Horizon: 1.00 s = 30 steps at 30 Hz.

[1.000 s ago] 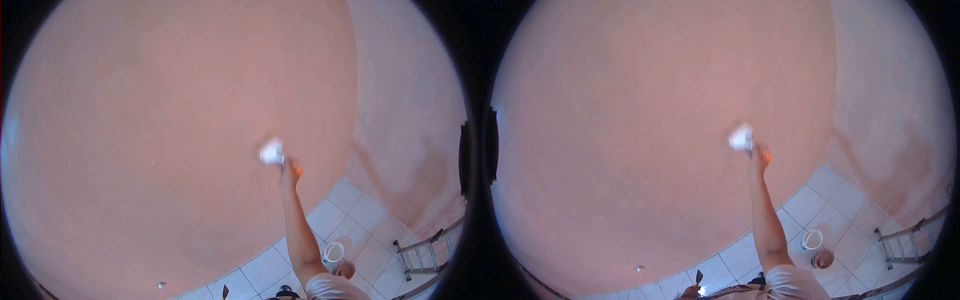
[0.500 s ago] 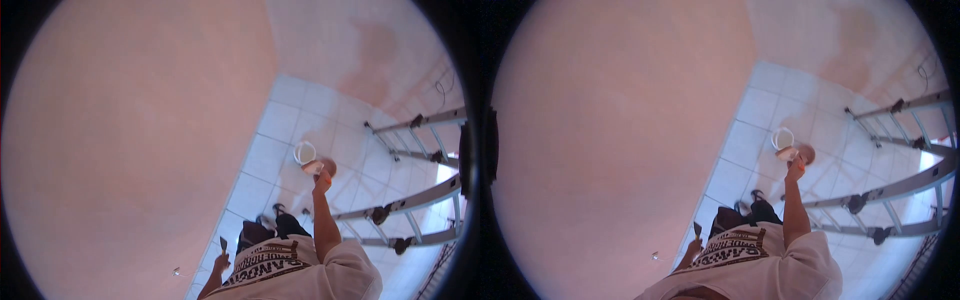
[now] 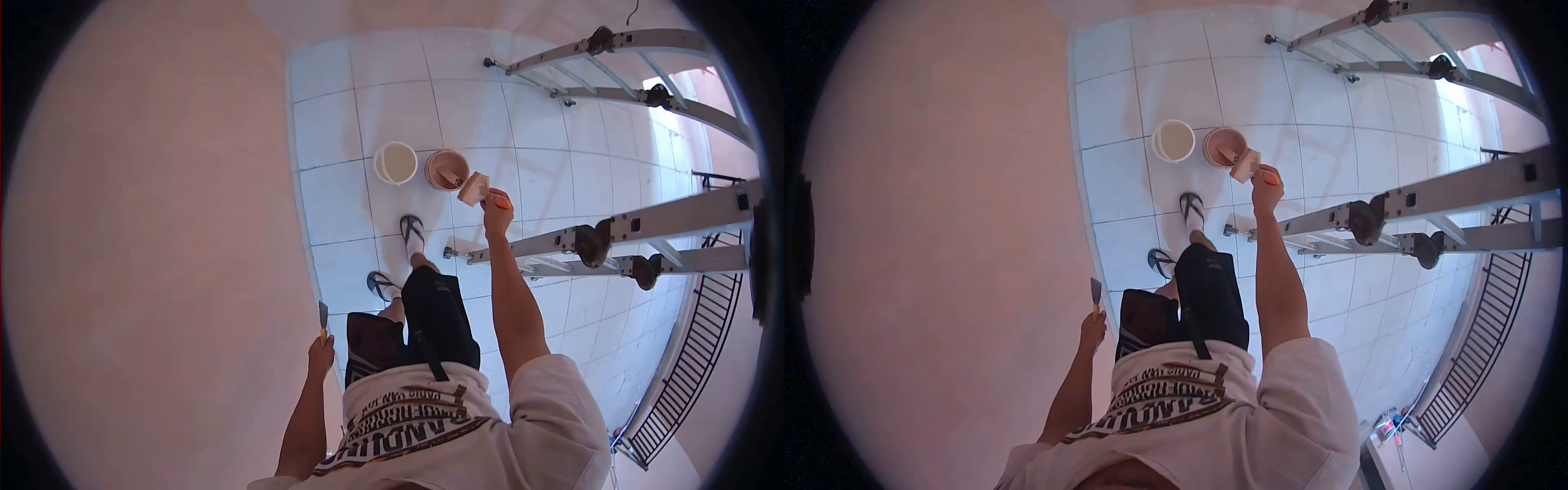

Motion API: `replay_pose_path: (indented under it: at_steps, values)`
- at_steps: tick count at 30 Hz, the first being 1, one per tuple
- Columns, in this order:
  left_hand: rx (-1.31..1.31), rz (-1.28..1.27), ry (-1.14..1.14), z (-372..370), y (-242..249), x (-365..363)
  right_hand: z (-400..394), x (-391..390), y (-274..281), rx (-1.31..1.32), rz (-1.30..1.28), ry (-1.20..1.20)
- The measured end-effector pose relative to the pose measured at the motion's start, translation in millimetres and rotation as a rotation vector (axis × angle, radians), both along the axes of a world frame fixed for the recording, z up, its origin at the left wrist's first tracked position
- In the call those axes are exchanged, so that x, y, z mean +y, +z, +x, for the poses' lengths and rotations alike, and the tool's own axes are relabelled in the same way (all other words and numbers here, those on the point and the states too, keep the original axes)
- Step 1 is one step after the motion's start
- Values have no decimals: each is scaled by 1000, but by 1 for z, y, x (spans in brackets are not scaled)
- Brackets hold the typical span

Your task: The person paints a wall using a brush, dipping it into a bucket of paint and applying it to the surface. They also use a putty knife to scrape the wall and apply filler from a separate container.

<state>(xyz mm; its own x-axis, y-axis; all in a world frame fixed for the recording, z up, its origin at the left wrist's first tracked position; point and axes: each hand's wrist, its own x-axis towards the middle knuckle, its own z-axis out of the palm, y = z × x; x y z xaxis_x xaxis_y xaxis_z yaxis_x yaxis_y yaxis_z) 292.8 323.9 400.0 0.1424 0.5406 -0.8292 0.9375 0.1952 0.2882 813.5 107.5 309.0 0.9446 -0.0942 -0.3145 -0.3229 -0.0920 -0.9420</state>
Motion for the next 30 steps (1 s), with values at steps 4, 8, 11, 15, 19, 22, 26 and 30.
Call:
replay_pose_path:
  at_steps: [4, 8, 11, 15, 19, 22, 26, 30]
  values:
    - [138, 73, -243, 53, -7, 9, 44, 16, -57, -40, -410, 215]
    - [255, 171, -338, 112, -15, 11, 64, 58, -132, 205, 109, -2]
    - [360, 268, -359, 160, -18, 7, 65, 101, -173, 217, 243, 66]
    - [415, 257, -364, 174, -60, 13, 64, 166, -234, 59, -73, 309]
    - [490, 121, -494, 183, -94, -10, 65, 214, -260, 84, -243, 321]
    - [472, 32, -554, 201, -106, -10, 66, 227, -301, 49, -327, 335]
    - [508, 11, -602, 191, -113, 10, 65, 233, -324, 44, -417, 352]
    - [540, -19, -563, 177, -118, 31, 59, 228, -338, 25, -442, 377]
